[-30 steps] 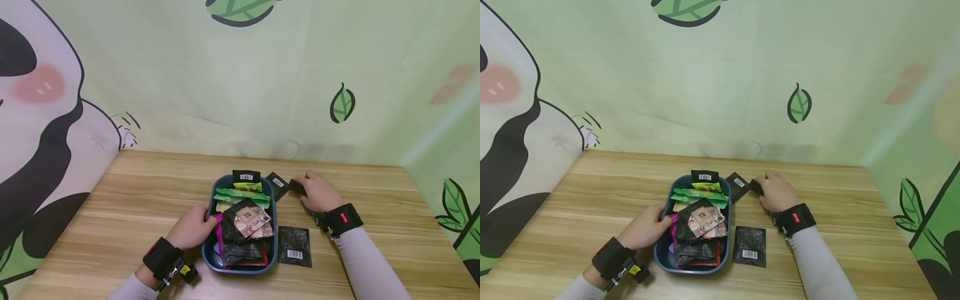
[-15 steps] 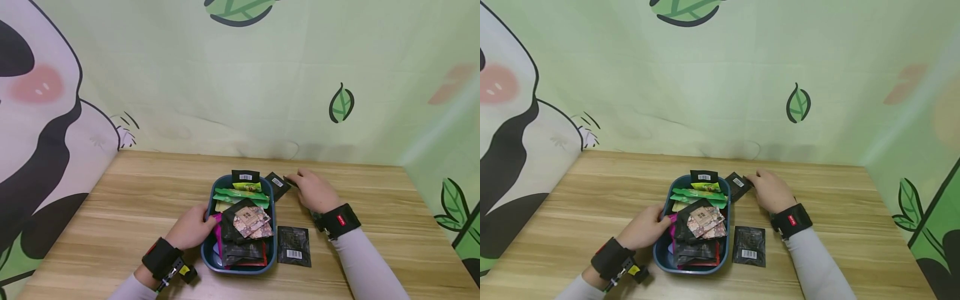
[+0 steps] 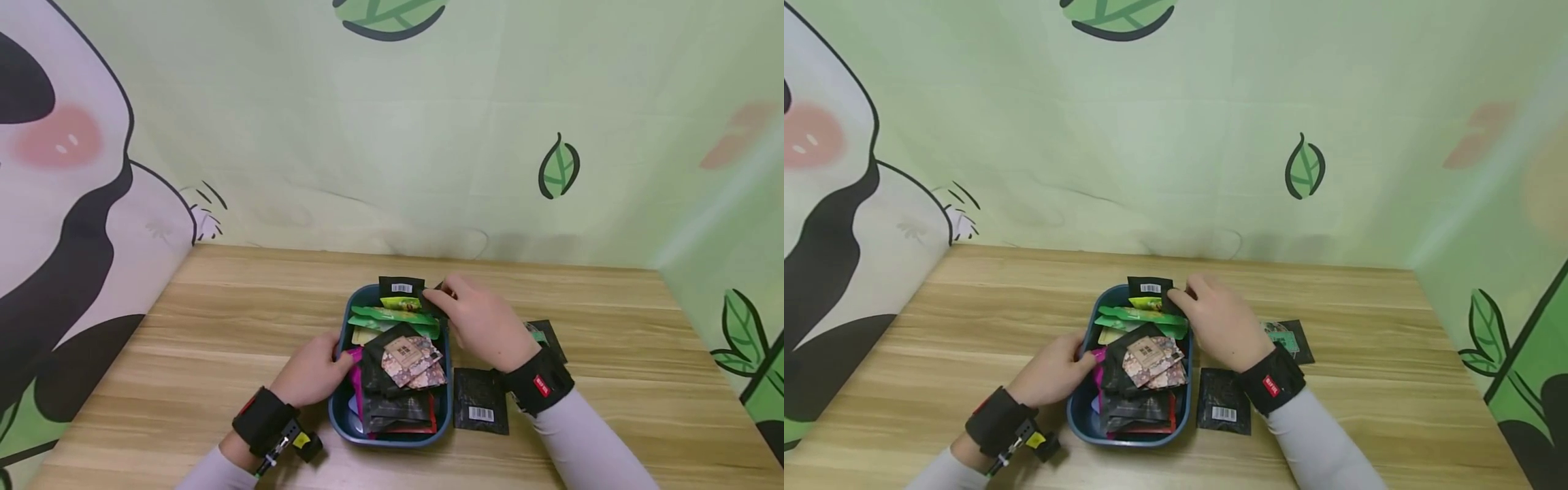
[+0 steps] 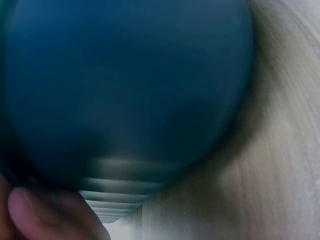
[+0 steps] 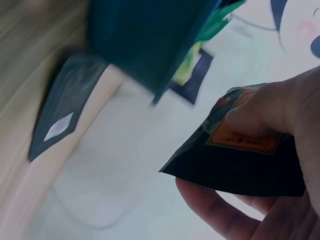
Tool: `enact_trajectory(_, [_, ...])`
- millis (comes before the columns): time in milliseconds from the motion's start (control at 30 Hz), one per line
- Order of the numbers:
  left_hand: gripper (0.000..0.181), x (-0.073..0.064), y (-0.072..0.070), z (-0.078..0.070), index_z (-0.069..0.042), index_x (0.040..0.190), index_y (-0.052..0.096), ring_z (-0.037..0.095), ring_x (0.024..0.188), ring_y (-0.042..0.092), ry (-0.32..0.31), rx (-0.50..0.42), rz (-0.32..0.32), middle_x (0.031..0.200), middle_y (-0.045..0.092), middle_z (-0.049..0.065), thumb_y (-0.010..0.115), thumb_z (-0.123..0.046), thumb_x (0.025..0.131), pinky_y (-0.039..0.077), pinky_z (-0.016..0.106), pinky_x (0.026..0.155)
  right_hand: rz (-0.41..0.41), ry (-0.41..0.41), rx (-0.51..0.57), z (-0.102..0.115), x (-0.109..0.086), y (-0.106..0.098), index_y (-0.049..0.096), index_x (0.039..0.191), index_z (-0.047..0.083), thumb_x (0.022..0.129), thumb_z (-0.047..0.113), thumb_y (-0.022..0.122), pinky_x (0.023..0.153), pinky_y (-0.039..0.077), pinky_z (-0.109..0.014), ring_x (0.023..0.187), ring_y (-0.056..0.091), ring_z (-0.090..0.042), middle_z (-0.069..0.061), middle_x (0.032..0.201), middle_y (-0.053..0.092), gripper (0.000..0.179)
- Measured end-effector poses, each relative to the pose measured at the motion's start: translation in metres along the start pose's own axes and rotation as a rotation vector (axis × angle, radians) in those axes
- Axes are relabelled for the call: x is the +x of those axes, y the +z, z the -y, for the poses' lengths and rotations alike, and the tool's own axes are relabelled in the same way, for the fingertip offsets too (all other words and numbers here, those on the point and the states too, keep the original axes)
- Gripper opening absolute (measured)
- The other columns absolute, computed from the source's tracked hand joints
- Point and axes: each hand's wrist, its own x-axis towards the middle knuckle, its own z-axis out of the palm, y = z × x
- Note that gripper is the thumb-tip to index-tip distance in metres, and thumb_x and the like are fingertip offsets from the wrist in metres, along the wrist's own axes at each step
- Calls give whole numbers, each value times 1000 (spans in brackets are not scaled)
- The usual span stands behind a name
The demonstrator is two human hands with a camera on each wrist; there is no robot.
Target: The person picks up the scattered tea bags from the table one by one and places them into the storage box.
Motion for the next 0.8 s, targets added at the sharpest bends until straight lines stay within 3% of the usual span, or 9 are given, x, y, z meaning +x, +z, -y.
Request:
enact_trajectory(233, [17, -1, -1, -2, -12, 96, 63, 15, 60, 54, -2, -22, 7, 70, 53, 2, 54, -26, 93, 45, 32, 54, 23, -95, 6, 25, 7, 0, 64, 134, 15, 86, 6, 61, 68, 47, -27, 85, 50, -14, -3, 105, 52, 48])
enact_trajectory(533, [18, 0, 0, 0, -13, 99, 65, 14, 60, 53, 9, -23, 5, 70, 52, 1, 54, -27, 93, 44, 32, 54, 1, -131, 51, 38, 9, 5, 64, 134, 17, 90, 10, 55, 69, 48, -26, 88, 50, -13, 0, 105, 51, 45])
enact_trajectory(600, [17, 0, 0, 0, -14, 97, 64, 15, 60, 53, 9, -11, 2, 69, 51, 1, 54, -27, 93, 43, 32, 54, 13, -131, 84, 39, 9, 6, 58, 141, 17, 91, 24, 59, 83, 49, -33, 102, 54, -17, -3, 118, 54, 50])
enact_trajectory(667, [18, 0, 0, 0, -14, 99, 64, 15, 60, 53, 4, -13, 4, 70, 52, 0, 54, -28, 93, 43, 32, 54, 36, -119, 118, 40, 8, 5, 49, 149, 19, 90, 45, 60, 98, 45, -42, 122, 50, -23, -7, 137, 50, 65])
enact_trajectory(733, [20, -1, 0, 0, -14, 102, 65, 15, 61, 54, -2, -17, 8, 71, 53, 0, 54, -29, 93, 44, 32, 55, 66, -95, 152, 41, 7, 5, 36, 157, 22, 86, 64, 57, 109, 34, -51, 141, 36, -28, -8, 156, 36, 85])
enact_trajectory(800, [24, -1, 1, 0, -14, 107, 66, 16, 62, 55, -9, -29, 13, 72, 55, 1, 55, -30, 94, 45, 33, 56, 90, -75, 169, 42, 6, 4, 26, 160, 25, 82, 75, 51, 112, 27, -57, 148, 24, -29, -6, 164, 22, 97])
